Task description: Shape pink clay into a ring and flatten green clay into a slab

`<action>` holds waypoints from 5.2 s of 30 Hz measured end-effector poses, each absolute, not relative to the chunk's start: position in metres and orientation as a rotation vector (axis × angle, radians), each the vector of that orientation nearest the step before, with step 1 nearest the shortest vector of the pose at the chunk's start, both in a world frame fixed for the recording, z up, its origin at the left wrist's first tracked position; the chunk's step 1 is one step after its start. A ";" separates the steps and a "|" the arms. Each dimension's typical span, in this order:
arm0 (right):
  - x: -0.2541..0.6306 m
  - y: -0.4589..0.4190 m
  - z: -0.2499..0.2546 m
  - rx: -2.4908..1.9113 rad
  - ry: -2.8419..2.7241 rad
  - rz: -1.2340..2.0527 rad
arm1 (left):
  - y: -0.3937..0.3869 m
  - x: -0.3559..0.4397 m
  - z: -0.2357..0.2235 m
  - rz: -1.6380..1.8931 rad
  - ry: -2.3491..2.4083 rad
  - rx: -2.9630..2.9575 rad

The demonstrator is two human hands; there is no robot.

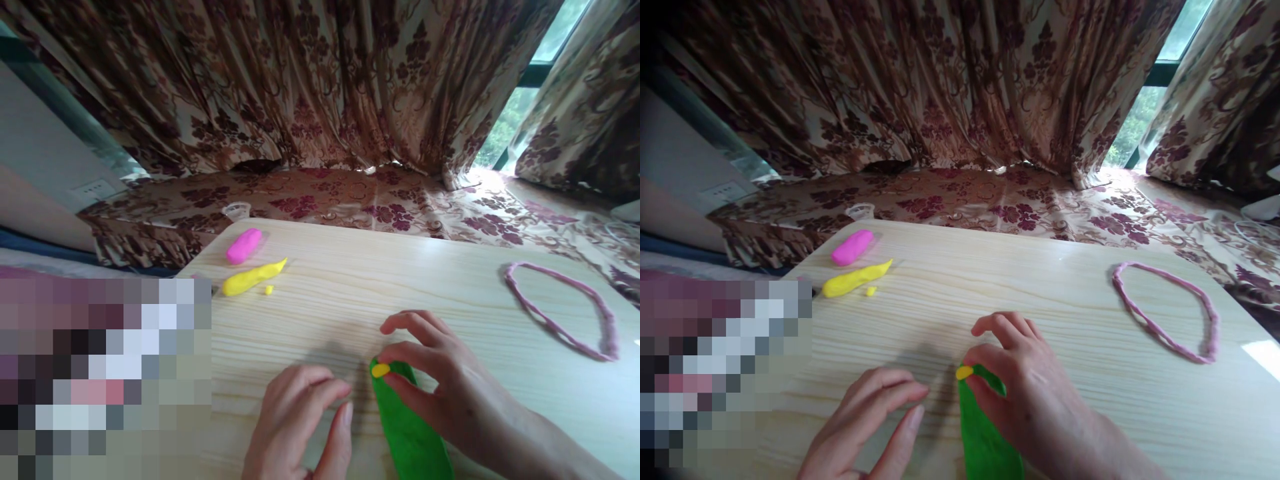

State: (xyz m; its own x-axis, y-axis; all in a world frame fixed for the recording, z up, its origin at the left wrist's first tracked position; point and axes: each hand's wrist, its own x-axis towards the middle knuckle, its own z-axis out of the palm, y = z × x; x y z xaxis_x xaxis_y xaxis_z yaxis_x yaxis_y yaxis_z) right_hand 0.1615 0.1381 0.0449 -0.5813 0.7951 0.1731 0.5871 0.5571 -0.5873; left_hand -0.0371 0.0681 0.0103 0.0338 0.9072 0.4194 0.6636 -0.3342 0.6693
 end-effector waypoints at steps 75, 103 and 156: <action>0.183 0.140 0.065 -1.048 -1.416 1.321 | 0.136 0.013 0.086 0.824 1.044 1.301; 0.197 0.137 0.058 -1.012 -2.061 0.566 | 0.145 0.022 0.073 0.678 1.104 1.385; 0.199 0.135 0.061 -1.173 -1.876 0.791 | 0.144 0.022 0.070 0.787 1.266 1.497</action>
State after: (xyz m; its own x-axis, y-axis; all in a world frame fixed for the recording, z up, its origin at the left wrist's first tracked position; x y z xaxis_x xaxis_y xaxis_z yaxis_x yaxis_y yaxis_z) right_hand 0.1994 0.1348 0.0611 -0.2784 0.9182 0.2819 0.4395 0.3827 -0.8126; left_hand 0.0216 0.1441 0.0704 0.2451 0.9628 -0.1137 0.3244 0.0290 0.9455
